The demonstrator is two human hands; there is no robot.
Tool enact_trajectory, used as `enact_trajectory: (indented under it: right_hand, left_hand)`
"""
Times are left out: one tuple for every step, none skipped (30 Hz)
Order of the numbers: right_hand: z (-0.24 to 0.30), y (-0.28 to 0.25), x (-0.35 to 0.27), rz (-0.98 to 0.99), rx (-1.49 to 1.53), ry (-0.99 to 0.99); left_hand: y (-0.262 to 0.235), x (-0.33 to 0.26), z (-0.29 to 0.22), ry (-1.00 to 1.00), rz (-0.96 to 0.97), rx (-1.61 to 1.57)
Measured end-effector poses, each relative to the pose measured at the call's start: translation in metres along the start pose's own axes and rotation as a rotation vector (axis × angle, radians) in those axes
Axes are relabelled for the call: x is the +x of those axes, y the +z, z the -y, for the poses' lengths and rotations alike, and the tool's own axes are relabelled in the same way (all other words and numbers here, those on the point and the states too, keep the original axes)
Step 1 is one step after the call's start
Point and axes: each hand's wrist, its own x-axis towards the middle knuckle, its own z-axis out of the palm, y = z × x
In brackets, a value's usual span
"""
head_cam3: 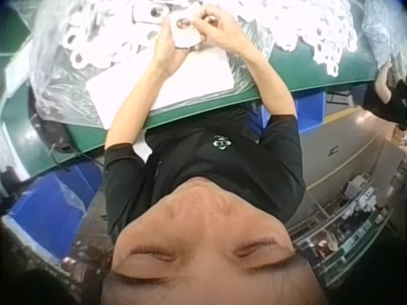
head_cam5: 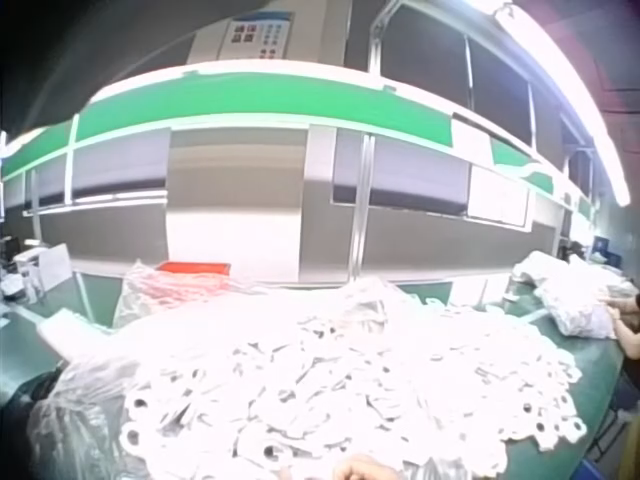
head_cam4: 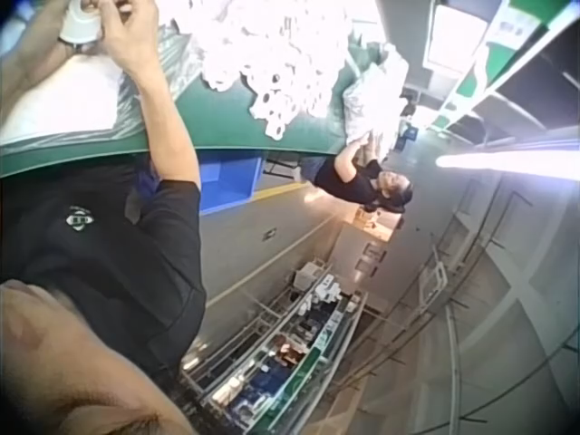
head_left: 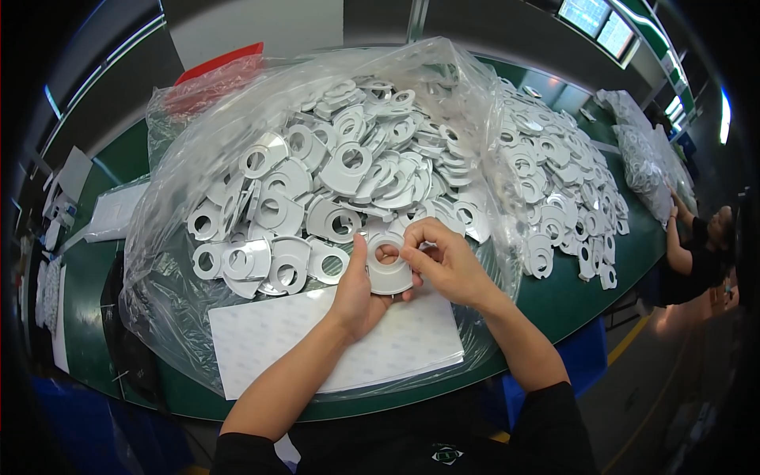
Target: Applying circular adhesive stickers to small metal plate components on an assembly line.
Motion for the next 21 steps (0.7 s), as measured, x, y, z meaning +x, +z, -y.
enact_trajectory:
  right_hand:
    - [0.000, 0.000, 0.000, -0.008, -0.017, -0.005]
    - [0.001, 0.001, 0.000, -0.008, -0.017, -0.005]
    - [0.002, 0.002, 0.000, -0.016, -0.045, -0.009]
    - [0.003, 0.002, 0.000, -0.024, -0.073, -0.014]
    - [0.004, 0.002, -0.001, -0.023, -0.073, -0.014]
    - [0.004, 0.003, -0.001, -0.032, -0.102, -0.034]
    - [0.004, 0.004, -0.002, -0.040, -0.132, -0.055]
    - [0.003, 0.004, -0.002, -0.039, -0.131, -0.056]
    - [0.000, 0.003, -0.002, -0.058, -0.188, -0.097]
    - [-0.001, 0.003, -0.002, -0.076, -0.245, -0.137]
    - [-0.001, 0.003, -0.001, -0.076, -0.245, -0.138]
    - [-0.001, 0.003, -0.001, -0.111, -0.365, -0.225]
    - [0.000, 0.003, 0.000, -0.147, -0.486, -0.312]
    - [0.001, 0.003, 0.000, -0.147, -0.486, -0.312]
    - [0.004, 0.003, -0.001, -0.167, -0.546, -0.340]
    - [0.006, 0.003, -0.001, -0.187, -0.605, -0.369]
    - [0.009, 0.005, -0.001, -0.187, -0.604, -0.369]
    - [0.011, 0.009, -0.002, -0.252, -0.535, -0.317]
    - [0.013, 0.010, -0.002, -0.319, -0.468, -0.264]
    - [0.010, 0.008, -0.002, -0.321, -0.469, -0.264]
    - [0.006, 0.006, -0.001, -0.293, -0.271, -0.139]
  left_hand:
    - [0.000, 0.000, 0.000, -0.001, -0.003, 0.000]
    - [0.000, 0.000, 0.000, -0.001, -0.003, 0.000]
    - [0.000, 0.000, 0.000, -0.001, -0.008, 0.002]
    - [0.000, 0.000, 0.000, 0.000, -0.013, 0.004]
    - [0.001, 0.000, 0.000, 0.000, -0.013, 0.004]
    - [0.001, -0.001, 0.000, -0.003, -0.011, -0.004]
    - [0.001, 0.000, 0.000, -0.005, -0.009, -0.012]
    - [0.001, 0.000, 0.000, -0.004, -0.009, -0.012]
    - [0.001, 0.000, 0.000, -0.007, -0.016, -0.014]
    - [0.002, 0.000, 0.000, -0.010, -0.022, -0.016]
    - [0.002, 0.000, 0.000, -0.010, -0.022, -0.016]
    - [0.003, 0.000, 0.000, -0.009, -0.034, -0.021]
    - [0.004, 0.000, 0.000, -0.008, -0.045, -0.026]
    - [0.004, -0.001, 0.000, -0.008, -0.044, -0.026]
    - [0.005, -0.001, 0.000, 0.004, -0.044, -0.027]
    - [0.005, -0.002, -0.001, 0.017, -0.045, -0.027]
    - [0.004, -0.002, -0.001, 0.017, -0.045, -0.026]
    - [0.002, -0.003, -0.001, 0.020, -0.033, -0.017]
    - [0.001, -0.003, 0.000, 0.021, -0.017, -0.007]
    - [0.002, -0.002, -0.001, 0.020, -0.015, -0.007]
    - [0.004, -0.003, -0.001, 0.021, 0.002, 0.013]
